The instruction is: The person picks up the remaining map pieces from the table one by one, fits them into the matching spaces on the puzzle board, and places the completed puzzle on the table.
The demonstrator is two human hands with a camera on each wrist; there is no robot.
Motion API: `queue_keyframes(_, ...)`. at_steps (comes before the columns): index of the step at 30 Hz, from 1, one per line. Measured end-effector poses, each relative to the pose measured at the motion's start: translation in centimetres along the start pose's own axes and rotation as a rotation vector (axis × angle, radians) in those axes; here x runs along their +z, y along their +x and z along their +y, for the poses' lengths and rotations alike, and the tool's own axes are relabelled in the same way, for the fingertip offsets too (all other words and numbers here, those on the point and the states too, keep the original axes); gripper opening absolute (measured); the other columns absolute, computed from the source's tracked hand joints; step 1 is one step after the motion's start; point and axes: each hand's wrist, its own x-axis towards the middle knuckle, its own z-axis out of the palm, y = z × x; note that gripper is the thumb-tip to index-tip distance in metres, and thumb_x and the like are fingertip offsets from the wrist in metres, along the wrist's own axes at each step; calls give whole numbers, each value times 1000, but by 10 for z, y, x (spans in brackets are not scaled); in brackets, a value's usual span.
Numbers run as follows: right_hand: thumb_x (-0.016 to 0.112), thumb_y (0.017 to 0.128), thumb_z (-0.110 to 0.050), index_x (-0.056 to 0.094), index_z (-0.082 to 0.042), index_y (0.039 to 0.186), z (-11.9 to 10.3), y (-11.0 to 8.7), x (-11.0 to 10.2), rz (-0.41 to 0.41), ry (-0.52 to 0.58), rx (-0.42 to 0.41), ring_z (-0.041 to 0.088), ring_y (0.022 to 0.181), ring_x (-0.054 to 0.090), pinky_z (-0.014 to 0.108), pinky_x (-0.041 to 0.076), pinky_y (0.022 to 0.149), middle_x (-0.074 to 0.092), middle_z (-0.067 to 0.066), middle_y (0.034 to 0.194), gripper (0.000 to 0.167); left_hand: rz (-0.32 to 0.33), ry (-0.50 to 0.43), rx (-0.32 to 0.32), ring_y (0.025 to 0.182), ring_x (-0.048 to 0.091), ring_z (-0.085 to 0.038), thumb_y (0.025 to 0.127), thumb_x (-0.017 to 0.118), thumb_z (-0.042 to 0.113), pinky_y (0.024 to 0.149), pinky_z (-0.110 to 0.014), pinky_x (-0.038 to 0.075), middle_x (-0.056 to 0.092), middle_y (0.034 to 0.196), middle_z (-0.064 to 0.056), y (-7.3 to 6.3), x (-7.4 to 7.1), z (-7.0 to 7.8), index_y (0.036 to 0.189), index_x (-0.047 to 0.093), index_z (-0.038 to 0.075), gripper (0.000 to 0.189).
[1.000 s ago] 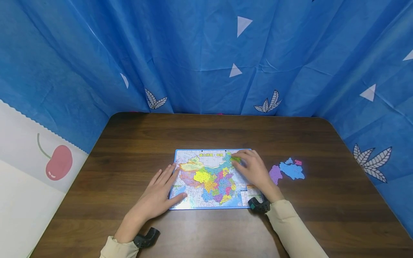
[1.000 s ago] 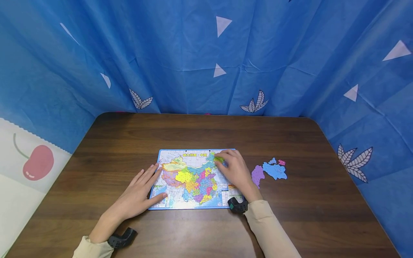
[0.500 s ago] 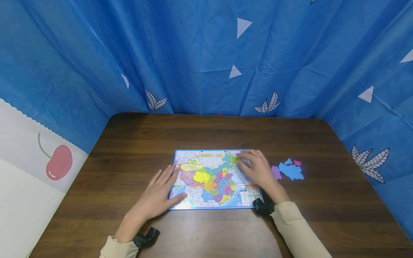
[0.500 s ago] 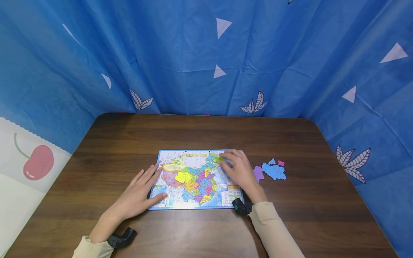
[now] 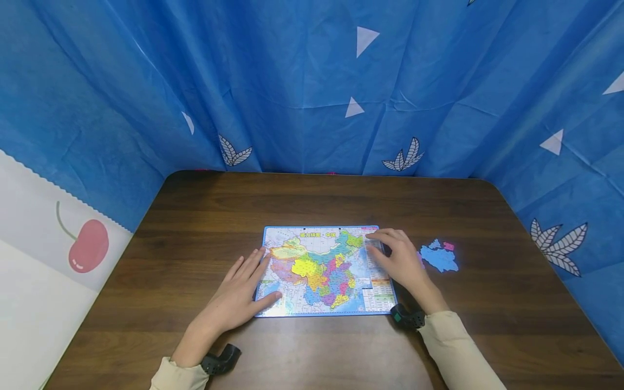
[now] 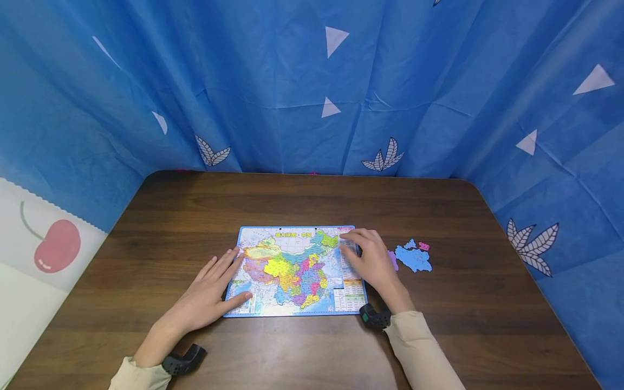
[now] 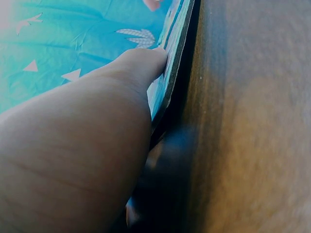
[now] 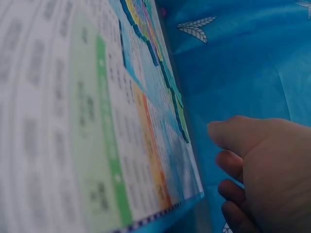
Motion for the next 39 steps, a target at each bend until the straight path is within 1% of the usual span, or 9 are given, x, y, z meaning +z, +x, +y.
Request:
queue_keyframes(7,77,94,-27,74,-13,127,5,-6,-5,0,8,28,33,125,56,60,51,103,67,11,134,36,0,3,0,159,19,-31,94,60,65,128,-55,15,20,172,-10,0,0,0,162,32,9,93)
queue_keyframes(14,77,94,-25,73,-12,127,12,-12,-10,7,9,33,34,124,56,61,50,102,68,11,131,35,-1,6,3,159,20,-31,94,61,65,128,-55,15,21,172,-11,0,0,0,162,33,8,93)
queue_keyframes(22,76,95,-23,73,-13,128,21,-17,-13,10,-2,47,36,126,55,63,48,103,66,13,133,35,1,-2,3,159,20,-31,93,62,64,128,-55,15,20,172,-10,0,-1,0,162,33,8,93)
queue_keyframes(27,77,94,-22,74,-13,126,23,-20,-16,35,8,38,35,124,56,61,51,99,67,12,131,33,2,-1,6,159,20,-31,93,62,64,128,-56,15,20,172,-10,0,-1,0,162,33,8,93)
queue_keyframes(32,77,95,-22,73,-14,127,27,-24,-20,46,-8,43,36,122,57,56,57,91,67,12,131,34,8,3,13,159,20,-31,94,61,64,128,-55,15,20,172,-10,0,-1,-1,162,33,8,93)
queue_keyframes(34,76,95,-22,73,-14,127,29,-25,-21,50,-18,45,37,122,57,56,57,91,67,13,131,33,9,4,15,159,20,-31,94,61,64,128,-55,15,20,172,-10,0,0,-1,162,33,8,93)
queue_keyframes(39,76,95,-19,72,-11,127,34,-26,-25,58,-21,46,40,123,56,64,50,98,67,17,131,33,8,2,11,159,19,-31,94,61,65,128,-55,15,20,172,-10,0,0,-1,162,32,9,93)
